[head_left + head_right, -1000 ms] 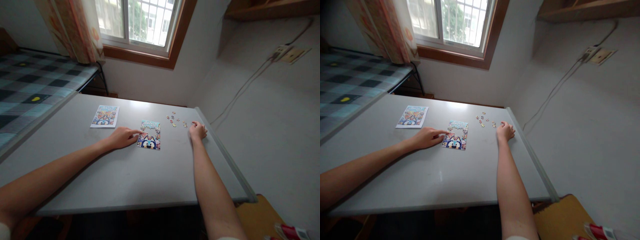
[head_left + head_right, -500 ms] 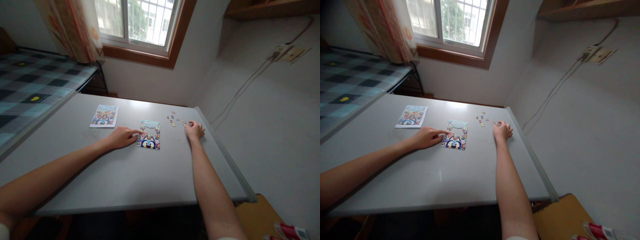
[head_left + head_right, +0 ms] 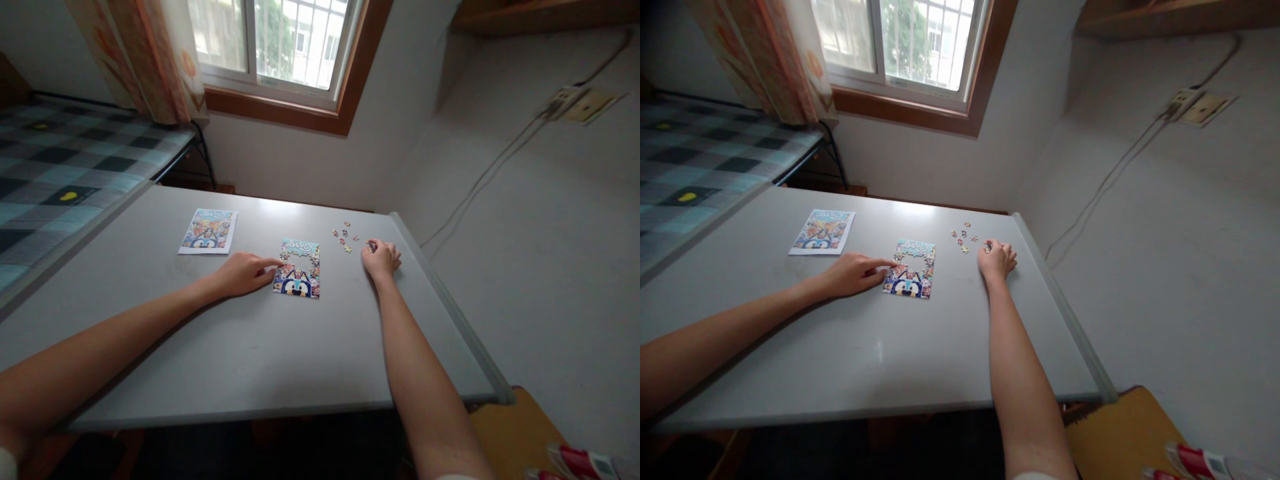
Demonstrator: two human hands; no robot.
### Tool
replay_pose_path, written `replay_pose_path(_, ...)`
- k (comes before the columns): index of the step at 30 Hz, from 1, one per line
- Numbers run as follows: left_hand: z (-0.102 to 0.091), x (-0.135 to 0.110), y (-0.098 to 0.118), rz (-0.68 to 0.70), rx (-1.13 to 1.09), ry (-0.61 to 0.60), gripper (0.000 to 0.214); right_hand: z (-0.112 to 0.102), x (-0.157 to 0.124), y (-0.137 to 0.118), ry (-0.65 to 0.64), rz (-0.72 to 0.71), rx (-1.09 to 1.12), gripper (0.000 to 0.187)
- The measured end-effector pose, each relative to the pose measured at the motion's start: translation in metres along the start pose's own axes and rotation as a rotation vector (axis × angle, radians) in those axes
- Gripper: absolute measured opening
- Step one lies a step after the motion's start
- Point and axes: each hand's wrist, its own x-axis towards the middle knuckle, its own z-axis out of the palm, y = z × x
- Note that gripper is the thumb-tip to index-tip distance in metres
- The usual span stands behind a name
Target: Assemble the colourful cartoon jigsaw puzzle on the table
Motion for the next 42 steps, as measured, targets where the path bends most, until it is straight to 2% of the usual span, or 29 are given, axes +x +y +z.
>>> replay_pose_path(18,0.0,0.0,0.0,-0.012,-0.021,-0.01,0.04,-0.008,-0.008,-0.012,-0.058,0.018,-0.064,0.034)
replay_pose_path(27,-0.001,0.0,0.0,-0.023,-0.022,-0.029,0.041,-0.009,-0.01,-0.013,-0.089,0.007,-0.195,0.054)
replay_pose_path(33,-0.001,0.0,0.0,-0.022,-0.023,-0.016,0.041,-0.007,-0.011,-0.013,-0.184,-0.008,-0.245,0.053)
replay_pose_path(42,-0.001,0.0,0.001,-0.021,-0.001,-0.009,0.039,-0.009,-0.012,-0.014,-0.191,-0.041,-0.259,0.053)
